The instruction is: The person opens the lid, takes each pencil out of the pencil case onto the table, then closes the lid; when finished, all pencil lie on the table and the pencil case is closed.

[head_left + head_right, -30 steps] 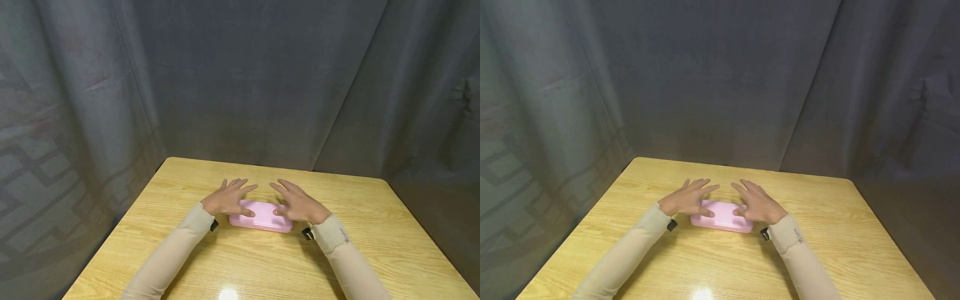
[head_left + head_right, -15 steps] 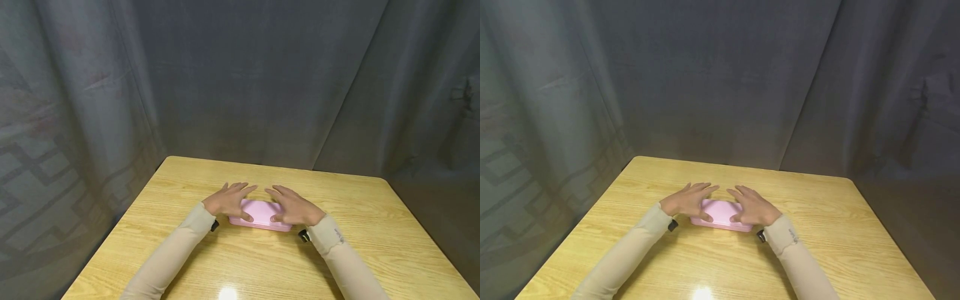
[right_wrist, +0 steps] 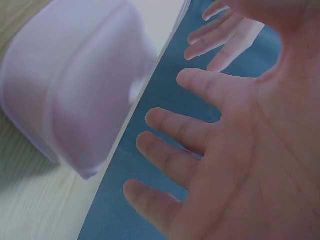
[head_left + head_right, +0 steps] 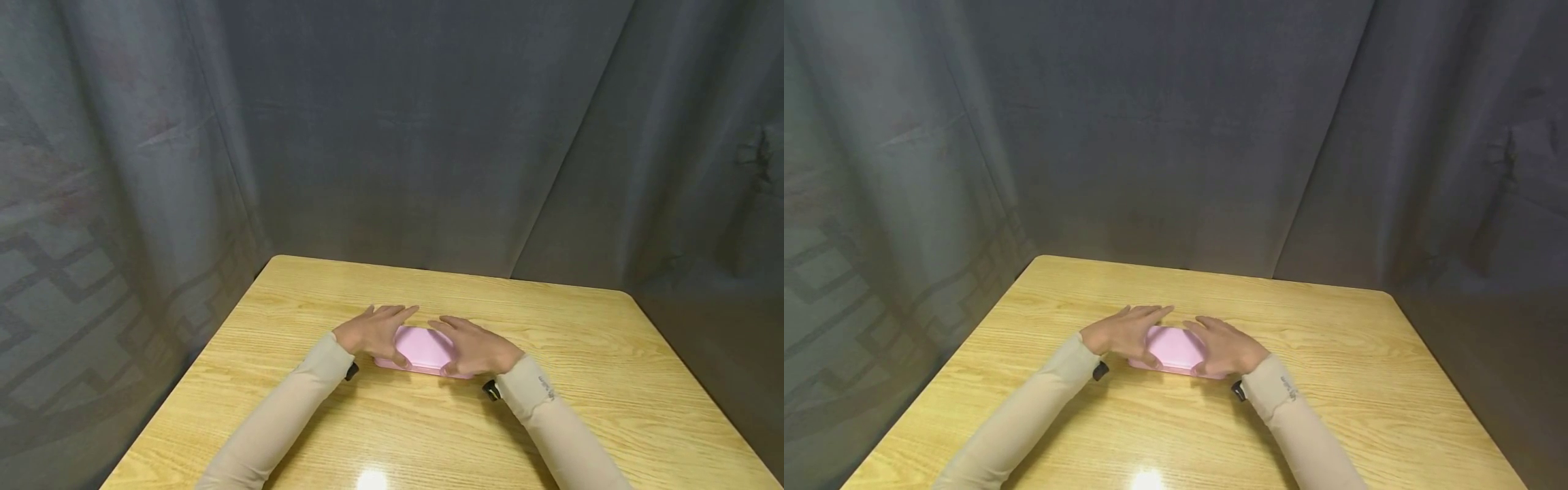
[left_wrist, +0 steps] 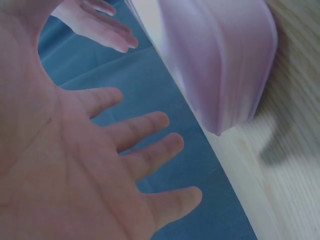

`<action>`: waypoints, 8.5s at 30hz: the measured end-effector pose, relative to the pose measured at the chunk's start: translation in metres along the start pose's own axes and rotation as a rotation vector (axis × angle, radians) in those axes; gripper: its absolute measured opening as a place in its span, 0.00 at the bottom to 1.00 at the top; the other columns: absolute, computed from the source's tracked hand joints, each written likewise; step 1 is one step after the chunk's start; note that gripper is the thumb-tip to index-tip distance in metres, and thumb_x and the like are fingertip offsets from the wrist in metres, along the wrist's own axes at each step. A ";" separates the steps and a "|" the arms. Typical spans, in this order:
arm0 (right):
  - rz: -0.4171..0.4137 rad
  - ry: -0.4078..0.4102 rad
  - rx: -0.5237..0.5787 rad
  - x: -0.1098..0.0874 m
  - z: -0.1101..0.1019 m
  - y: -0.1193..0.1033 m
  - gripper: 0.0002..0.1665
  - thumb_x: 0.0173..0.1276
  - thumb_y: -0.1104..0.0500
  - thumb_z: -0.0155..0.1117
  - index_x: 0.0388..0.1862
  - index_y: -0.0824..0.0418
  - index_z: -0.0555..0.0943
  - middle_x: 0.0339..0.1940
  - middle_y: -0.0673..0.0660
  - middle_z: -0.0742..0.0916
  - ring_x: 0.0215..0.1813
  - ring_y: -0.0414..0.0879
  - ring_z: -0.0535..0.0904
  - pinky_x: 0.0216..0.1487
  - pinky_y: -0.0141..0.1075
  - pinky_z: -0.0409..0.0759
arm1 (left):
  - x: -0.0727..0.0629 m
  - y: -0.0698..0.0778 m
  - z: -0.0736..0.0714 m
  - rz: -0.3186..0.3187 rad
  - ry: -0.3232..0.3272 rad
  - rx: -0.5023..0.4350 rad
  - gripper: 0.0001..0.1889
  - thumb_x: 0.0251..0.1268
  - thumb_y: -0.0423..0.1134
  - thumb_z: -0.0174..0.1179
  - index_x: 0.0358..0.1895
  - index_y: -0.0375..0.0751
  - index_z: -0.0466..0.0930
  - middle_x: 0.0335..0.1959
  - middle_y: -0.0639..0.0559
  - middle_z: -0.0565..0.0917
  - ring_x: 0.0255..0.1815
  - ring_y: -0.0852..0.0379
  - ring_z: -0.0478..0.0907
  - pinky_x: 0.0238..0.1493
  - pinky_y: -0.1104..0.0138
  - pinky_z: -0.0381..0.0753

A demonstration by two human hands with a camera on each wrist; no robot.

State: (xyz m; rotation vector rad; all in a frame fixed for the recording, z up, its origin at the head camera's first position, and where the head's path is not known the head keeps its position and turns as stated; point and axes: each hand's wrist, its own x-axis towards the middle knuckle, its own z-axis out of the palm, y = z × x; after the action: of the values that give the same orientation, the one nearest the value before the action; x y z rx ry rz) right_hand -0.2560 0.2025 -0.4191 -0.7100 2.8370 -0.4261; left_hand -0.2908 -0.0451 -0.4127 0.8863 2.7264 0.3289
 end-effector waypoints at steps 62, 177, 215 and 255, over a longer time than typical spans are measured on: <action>-0.054 0.009 -0.114 0.014 0.007 -0.001 0.59 0.39 0.61 0.72 0.77 0.63 0.66 0.61 0.59 0.84 0.50 0.47 0.81 0.56 0.45 0.83 | 0.012 -0.014 0.013 0.047 0.028 0.156 0.47 0.36 0.54 0.78 0.67 0.43 0.74 0.53 0.52 0.81 0.44 0.59 0.77 0.49 0.64 0.82; 0.110 0.297 0.193 0.065 -0.011 0.093 0.19 0.74 0.63 0.56 0.60 0.66 0.83 0.56 0.66 0.87 0.58 0.60 0.82 0.62 0.58 0.78 | -0.020 -0.045 0.026 0.022 0.131 -0.181 0.42 0.56 0.50 0.75 0.72 0.36 0.71 0.71 0.45 0.73 0.68 0.50 0.73 0.69 0.56 0.75; -0.043 0.604 0.192 0.017 -0.013 0.025 0.15 0.66 0.65 0.69 0.52 0.61 0.86 0.47 0.57 0.90 0.46 0.51 0.87 0.50 0.49 0.86 | -0.017 -0.049 0.027 0.094 0.120 -0.204 0.40 0.56 0.50 0.75 0.69 0.31 0.73 0.63 0.50 0.76 0.61 0.56 0.71 0.62 0.60 0.78; -0.126 0.295 0.186 0.020 0.033 0.018 0.18 0.61 0.77 0.64 0.41 0.58 0.88 0.37 0.50 0.90 0.39 0.38 0.83 0.40 0.29 0.82 | -0.019 -0.046 0.026 0.058 0.111 -0.228 0.41 0.57 0.47 0.75 0.72 0.33 0.71 0.65 0.47 0.75 0.60 0.54 0.73 0.67 0.56 0.76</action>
State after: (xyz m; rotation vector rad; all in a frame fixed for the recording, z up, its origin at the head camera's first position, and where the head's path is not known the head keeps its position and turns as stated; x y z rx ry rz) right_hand -0.2730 0.2006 -0.4581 -0.8524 2.9727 -0.8694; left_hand -0.2927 -0.0897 -0.4469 0.9087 2.6942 0.7041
